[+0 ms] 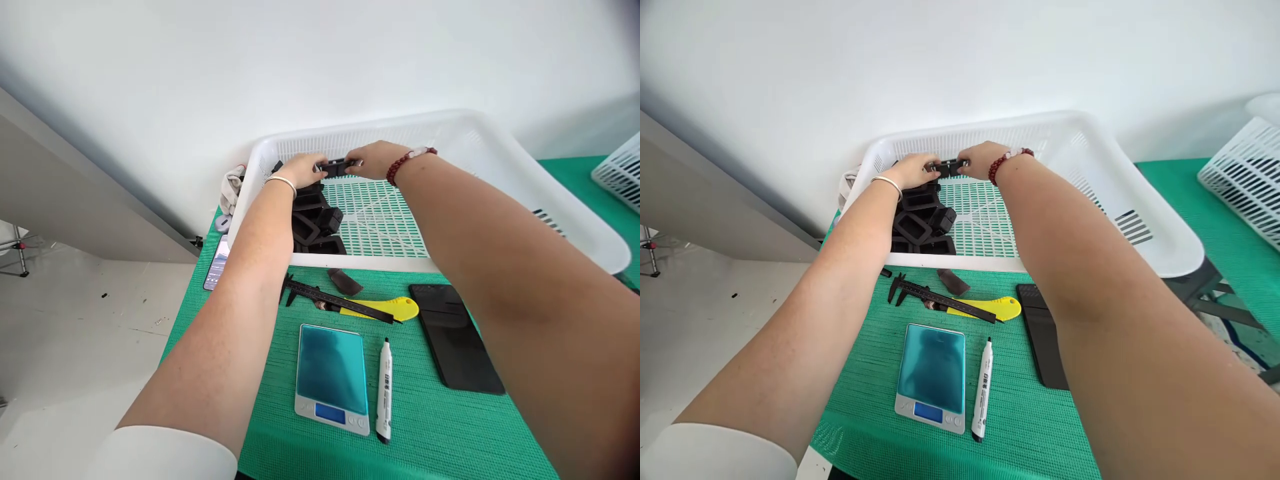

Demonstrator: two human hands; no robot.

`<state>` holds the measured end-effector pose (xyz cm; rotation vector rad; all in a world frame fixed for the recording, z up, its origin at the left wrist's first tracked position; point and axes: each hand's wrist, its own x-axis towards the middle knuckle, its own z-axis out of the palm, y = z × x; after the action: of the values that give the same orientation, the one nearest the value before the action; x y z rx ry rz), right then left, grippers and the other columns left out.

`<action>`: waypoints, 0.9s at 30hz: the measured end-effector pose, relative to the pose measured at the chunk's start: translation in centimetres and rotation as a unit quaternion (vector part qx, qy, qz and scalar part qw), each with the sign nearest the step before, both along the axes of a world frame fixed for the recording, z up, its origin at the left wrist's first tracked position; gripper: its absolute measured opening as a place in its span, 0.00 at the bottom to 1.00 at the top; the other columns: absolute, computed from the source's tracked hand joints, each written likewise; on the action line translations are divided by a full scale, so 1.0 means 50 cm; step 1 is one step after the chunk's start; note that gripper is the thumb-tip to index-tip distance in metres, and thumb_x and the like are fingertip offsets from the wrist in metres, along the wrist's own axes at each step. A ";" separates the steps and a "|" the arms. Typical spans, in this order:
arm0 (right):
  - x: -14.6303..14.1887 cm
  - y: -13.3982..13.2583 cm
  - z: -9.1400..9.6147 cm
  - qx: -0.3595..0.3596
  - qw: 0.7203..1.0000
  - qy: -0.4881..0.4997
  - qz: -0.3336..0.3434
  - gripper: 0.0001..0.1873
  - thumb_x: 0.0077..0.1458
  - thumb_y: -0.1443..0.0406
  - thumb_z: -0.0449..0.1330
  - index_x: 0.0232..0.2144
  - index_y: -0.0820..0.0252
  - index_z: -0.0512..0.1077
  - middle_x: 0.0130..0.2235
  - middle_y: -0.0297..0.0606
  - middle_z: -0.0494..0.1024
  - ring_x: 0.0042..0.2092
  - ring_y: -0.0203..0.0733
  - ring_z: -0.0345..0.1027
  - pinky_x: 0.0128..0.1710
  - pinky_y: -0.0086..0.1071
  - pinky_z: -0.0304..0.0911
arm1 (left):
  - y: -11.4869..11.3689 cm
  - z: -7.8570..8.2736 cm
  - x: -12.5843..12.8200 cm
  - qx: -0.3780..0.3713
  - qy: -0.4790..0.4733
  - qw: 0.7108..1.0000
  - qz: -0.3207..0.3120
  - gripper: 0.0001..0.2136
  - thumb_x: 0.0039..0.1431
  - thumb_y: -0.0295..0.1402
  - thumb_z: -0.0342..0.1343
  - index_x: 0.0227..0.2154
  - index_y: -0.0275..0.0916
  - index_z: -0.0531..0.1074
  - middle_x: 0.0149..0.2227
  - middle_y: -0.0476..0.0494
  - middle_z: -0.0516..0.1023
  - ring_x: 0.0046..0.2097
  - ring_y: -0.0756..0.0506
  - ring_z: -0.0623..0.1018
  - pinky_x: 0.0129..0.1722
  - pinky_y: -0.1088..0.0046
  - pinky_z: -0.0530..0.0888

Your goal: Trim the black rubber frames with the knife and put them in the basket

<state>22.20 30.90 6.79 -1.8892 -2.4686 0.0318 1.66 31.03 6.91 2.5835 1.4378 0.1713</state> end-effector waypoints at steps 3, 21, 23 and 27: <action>0.004 -0.017 0.035 -0.015 0.996 -0.083 0.020 0.28 0.63 0.56 0.52 0.60 0.65 0.60 0.50 0.54 0.73 0.49 0.45 0.68 0.42 0.36 0.57 | -0.020 0.020 -0.020 0.035 0.018 0.999 0.009 0.25 0.60 0.36 0.50 0.61 0.45 0.59 0.49 0.40 0.75 0.49 0.39 0.73 0.49 0.61 0.67; 0.059 -0.447 0.160 0.215 0.962 0.009 0.167 0.22 0.63 0.58 0.41 0.48 0.45 0.73 0.63 0.36 0.59 0.60 0.52 0.56 0.60 0.51 0.50 | -0.441 0.189 -0.030 0.153 0.052 0.982 -0.097 0.18 0.63 0.43 0.44 0.55 0.49 0.64 0.65 0.41 0.55 0.66 0.33 0.53 0.60 0.48 0.56; 0.055 -0.547 0.128 0.175 0.966 0.052 0.183 0.19 0.61 0.56 0.45 0.46 0.39 0.73 0.61 0.36 0.63 0.57 0.52 0.61 0.58 0.52 0.54 | -0.540 0.159 -0.050 0.160 0.024 0.977 -0.138 0.15 0.64 0.41 0.43 0.51 0.53 0.67 0.62 0.43 0.60 0.65 0.37 0.57 0.60 0.50 0.59; 0.024 -0.694 0.031 0.051 0.965 0.115 0.230 0.17 0.57 0.58 0.52 0.47 0.30 0.72 0.57 0.35 0.69 0.54 0.52 0.65 0.54 0.55 0.58 | -0.677 0.047 -0.095 0.153 0.002 0.974 -0.164 0.12 0.62 0.35 0.47 0.44 0.53 0.71 0.54 0.40 0.69 0.57 0.40 0.69 0.52 0.51 0.71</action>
<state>23.40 -3.80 8.33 -1.1644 -2.6184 0.1241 -3.08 -2.84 9.27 3.0243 1.0291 0.3675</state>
